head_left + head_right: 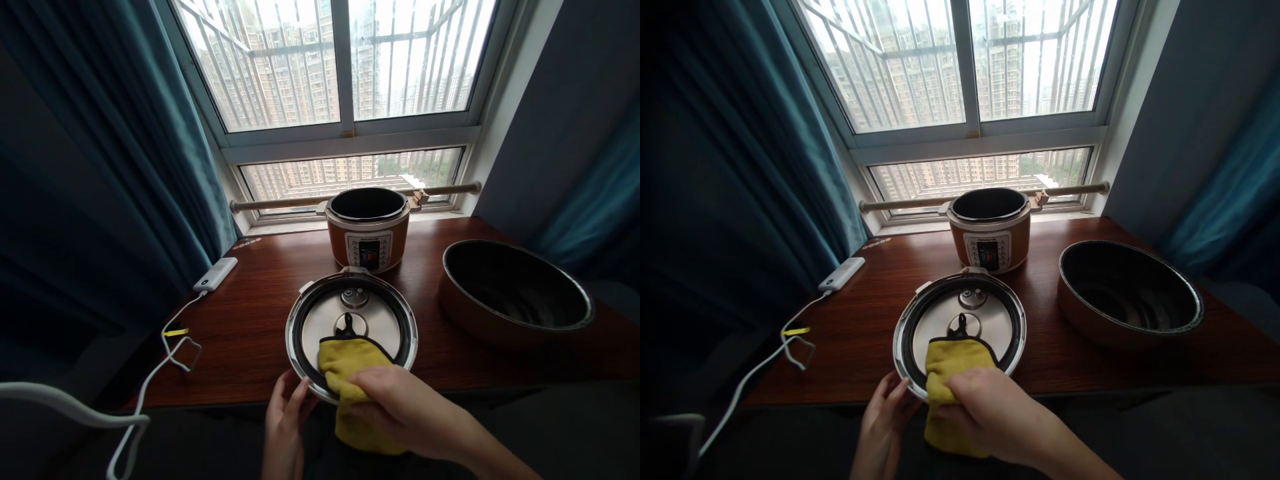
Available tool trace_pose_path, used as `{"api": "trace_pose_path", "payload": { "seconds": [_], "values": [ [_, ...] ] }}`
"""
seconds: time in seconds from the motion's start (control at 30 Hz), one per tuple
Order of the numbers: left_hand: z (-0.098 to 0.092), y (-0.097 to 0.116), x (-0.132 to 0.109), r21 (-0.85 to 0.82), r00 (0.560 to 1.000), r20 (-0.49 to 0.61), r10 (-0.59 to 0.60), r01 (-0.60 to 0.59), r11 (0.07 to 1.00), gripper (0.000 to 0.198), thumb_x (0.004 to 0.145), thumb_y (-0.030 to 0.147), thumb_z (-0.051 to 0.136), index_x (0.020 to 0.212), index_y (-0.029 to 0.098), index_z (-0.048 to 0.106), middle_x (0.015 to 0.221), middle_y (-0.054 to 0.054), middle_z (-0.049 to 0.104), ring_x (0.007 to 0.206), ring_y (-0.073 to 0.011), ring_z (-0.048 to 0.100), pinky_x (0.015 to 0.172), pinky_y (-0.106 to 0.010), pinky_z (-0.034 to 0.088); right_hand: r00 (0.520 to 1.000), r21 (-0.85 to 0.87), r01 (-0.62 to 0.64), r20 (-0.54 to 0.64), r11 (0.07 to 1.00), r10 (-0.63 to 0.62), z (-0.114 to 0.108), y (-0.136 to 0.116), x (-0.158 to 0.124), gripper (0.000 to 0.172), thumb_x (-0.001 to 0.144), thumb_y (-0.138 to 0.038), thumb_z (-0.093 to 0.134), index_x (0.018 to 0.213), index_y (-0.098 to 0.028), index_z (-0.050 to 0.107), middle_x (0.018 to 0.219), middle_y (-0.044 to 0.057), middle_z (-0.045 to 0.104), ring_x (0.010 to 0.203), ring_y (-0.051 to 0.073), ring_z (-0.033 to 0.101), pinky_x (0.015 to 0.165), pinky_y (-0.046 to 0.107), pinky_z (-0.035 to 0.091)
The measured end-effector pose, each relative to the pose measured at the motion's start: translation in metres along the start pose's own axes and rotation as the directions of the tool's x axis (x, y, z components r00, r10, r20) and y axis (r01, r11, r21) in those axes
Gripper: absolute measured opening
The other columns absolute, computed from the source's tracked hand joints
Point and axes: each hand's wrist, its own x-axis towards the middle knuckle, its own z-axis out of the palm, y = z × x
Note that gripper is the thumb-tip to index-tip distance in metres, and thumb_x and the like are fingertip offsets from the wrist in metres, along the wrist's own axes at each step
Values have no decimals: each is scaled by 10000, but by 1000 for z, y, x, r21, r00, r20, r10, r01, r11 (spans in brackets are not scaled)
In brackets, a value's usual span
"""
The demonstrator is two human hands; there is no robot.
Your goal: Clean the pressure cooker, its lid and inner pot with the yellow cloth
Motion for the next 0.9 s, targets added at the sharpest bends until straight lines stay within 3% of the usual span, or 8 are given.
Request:
{"api": "trace_pose_path", "payload": {
  "seconds": [0.1, 0.23, 0.4, 0.5, 0.63, 0.73, 0.83, 0.9],
  "values": [
    [0, 2, -2, -3, 999, 24, -28, 28, 1000, 486, 599, 345, 749, 1008, 163, 558, 949, -64, 643, 861, -215, 626, 708, -277, 510, 984, 105, -70, 173, 992, 51, 4, -7, 17, 159, 894, -278, 452, 857, -185, 575, 799, 11, 640, 704, 116, 591, 636, 189, 443],
    [0, 0, -1, -26, 999, 3, -42, 42, 999, 474, 589, 337, 746, 987, 155, 564, 909, -65, 652, 839, -229, 638, 674, -271, 508, 975, 91, -59, 220, 994, 38, 13, -3, 24, 125, 861, -261, 498, 883, -177, 587, 816, 24, 645, 748, 136, 595, 661, 203, 432],
    [-3, -8, 0, -3, 997, -70, 18, -18, 1000, 470, 536, 336, 760, 922, 142, 578, 870, -66, 644, 787, -212, 626, 625, -276, 519, 932, 23, -76, 356, 997, 63, -1, 20, 20, 183, 837, -283, 526, 716, -168, 602, 608, -18, 559, 527, 82, 459, 487, 191, 315],
    [-3, -12, -4, 17, 994, -99, 43, -41, 999, 460, 524, 335, 762, 897, 144, 571, 836, -55, 627, 771, -204, 607, 593, -273, 521, 840, -12, -146, 527, 989, 130, -23, 42, 28, 284, 834, -380, 516, 699, -154, 623, 563, -28, 505, 484, 64, 397, 449, 185, 270],
    [-2, -14, -9, 28, 995, -86, 53, -51, 998, 460, 541, 341, 759, 911, 149, 563, 858, -57, 617, 810, -202, 585, 609, -270, 526, 669, -216, -221, 676, 951, 309, -48, 75, 46, 463, 754, -577, 529, 756, -140, 681, 612, -1, 560, 521, 91, 450, 462, 194, 301],
    [-2, -14, -11, 23, 996, -79, 51, -49, 999, 459, 541, 340, 759, 910, 152, 561, 873, -55, 613, 812, -198, 575, 613, -274, 529, 611, -386, -175, 679, 906, 407, -60, 93, 61, 544, 692, -637, 554, 820, -131, 709, 692, 42, 631, 586, 138, 524, 501, 217, 340],
    [-2, -13, -10, 16, 997, -74, 33, -32, 999, 453, 537, 333, 755, 906, 152, 564, 874, -54, 611, 803, -196, 574, 629, -294, 534, 626, -555, -118, 602, 823, 496, -68, 100, 77, 502, 685, -575, 604, 870, -121, 714, 764, 93, 664, 671, 192, 592, 539, 236, 378],
    [-2, -12, -10, 12, 997, -79, 11, -10, 1000, 454, 532, 328, 750, 909, 152, 567, 886, -57, 613, 799, -197, 577, 633, -302, 533, 669, -663, -114, 499, 740, 550, -71, 97, 89, 412, 692, -465, 649, 891, -109, 711, 807, 118, 668, 721, 214, 618, 580, 244, 409]
  ]
}}
